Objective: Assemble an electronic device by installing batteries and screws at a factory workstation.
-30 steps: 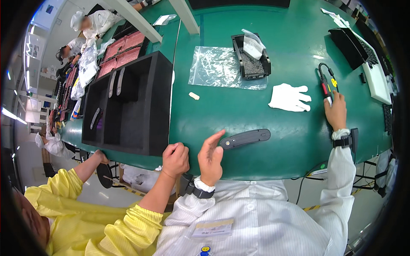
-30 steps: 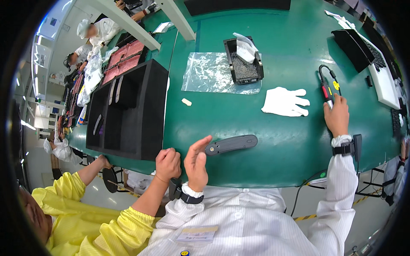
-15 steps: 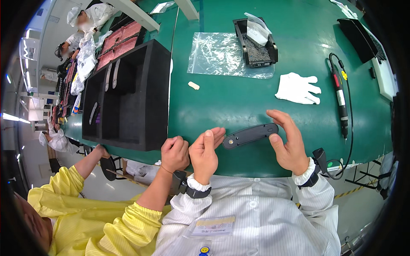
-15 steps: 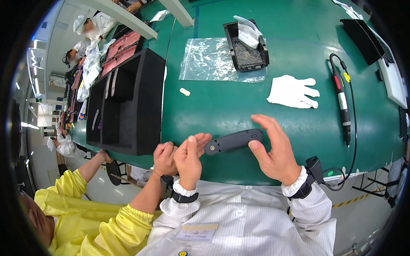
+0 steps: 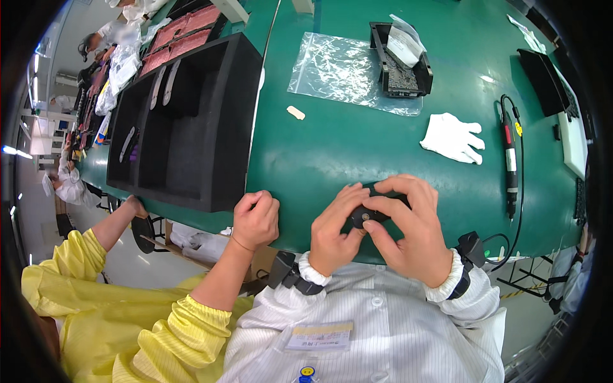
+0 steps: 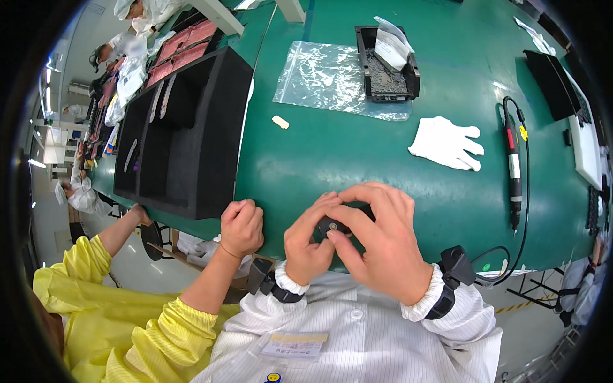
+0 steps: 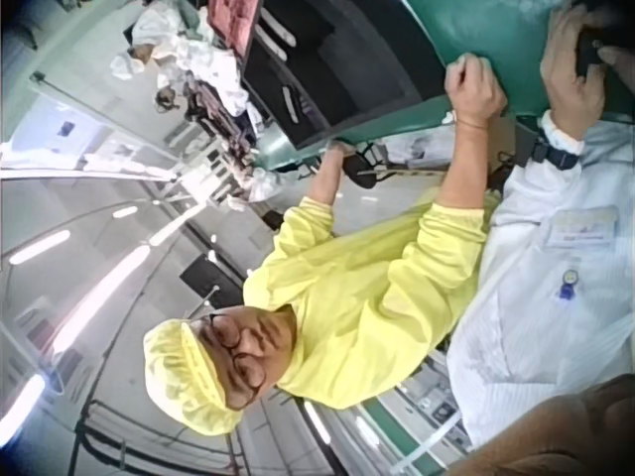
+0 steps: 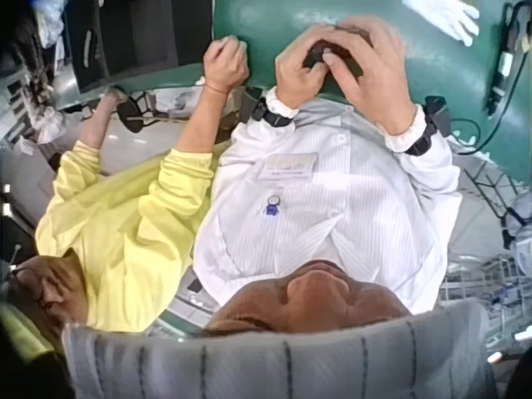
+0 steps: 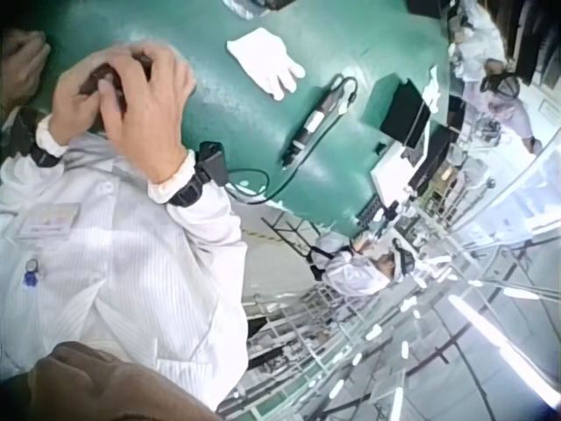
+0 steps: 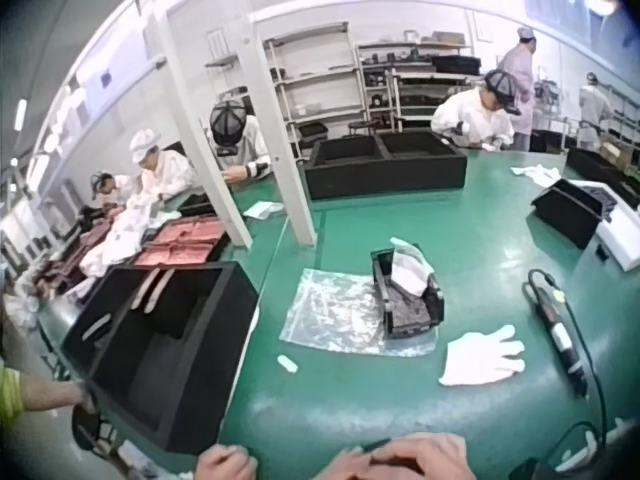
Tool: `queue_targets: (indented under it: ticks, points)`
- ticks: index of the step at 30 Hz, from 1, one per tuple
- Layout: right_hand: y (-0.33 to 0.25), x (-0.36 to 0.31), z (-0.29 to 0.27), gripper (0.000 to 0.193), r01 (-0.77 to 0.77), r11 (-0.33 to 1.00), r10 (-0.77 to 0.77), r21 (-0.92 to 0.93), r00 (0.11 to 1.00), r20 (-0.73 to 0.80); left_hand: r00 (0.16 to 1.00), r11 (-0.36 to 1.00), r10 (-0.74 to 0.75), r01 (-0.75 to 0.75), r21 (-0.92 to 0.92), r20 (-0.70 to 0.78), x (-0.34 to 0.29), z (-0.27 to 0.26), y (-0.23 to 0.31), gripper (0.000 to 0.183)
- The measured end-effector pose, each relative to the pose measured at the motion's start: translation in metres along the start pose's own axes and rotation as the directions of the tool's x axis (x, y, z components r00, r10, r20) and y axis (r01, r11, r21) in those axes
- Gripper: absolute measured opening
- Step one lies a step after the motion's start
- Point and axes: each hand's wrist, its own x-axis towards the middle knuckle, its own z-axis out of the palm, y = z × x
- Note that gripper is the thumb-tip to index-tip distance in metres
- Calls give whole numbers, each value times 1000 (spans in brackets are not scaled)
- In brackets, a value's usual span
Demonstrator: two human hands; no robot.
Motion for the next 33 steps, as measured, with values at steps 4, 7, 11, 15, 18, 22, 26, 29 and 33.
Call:
queue_targets:
  ticks: [4, 7, 11, 15, 18, 22, 26, 29, 33]
  points:
    - [-18, 15, -14, 29, -85, 995, 81, 49, 994, 79, 985, 983, 171, -169, 67, -30, 6, -4, 18, 43]
    - [-24, 19, -23, 33, -136, 988, 121, 77, 977, 174, 979, 971, 202, -199, 132, -9, 8, -9, 28, 47]
    - [-30, 20, -26, 29, -234, 959, 197, 159, 956, 217, 975, 962, 219, -212, 172, -25, 8, -10, 35, 44]
    - [-32, 21, -27, 29, -253, 948, 208, 192, 951, 227, 973, 960, 226, -216, 180, -37, 9, -11, 39, 40]
    - [-33, 21, -29, 29, -246, 947, 201, 205, 955, 216, 974, 956, 225, -215, 201, -29, 8, -12, 41, 39]
    - [-34, 22, -30, 29, -230, 952, 186, 202, 959, 215, 969, 948, 246, -232, 217, -36, 8, -12, 44, 39]
    - [-31, 19, -27, 28, -176, 972, 153, 156, 977, 149, 972, 956, 230, -220, 193, -34, 10, -12, 48, 42]
    - [-27, 14, -27, 23, -151, 970, 153, 190, 988, 7, 979, 971, 201, -195, 142, -33, 10, -12, 50, 43]
    - [-15, 15, -49, 16, -72, 976, 111, 207, 976, -186, 992, 989, 129, -128, 80, -11, 10, -23, 52, 41]
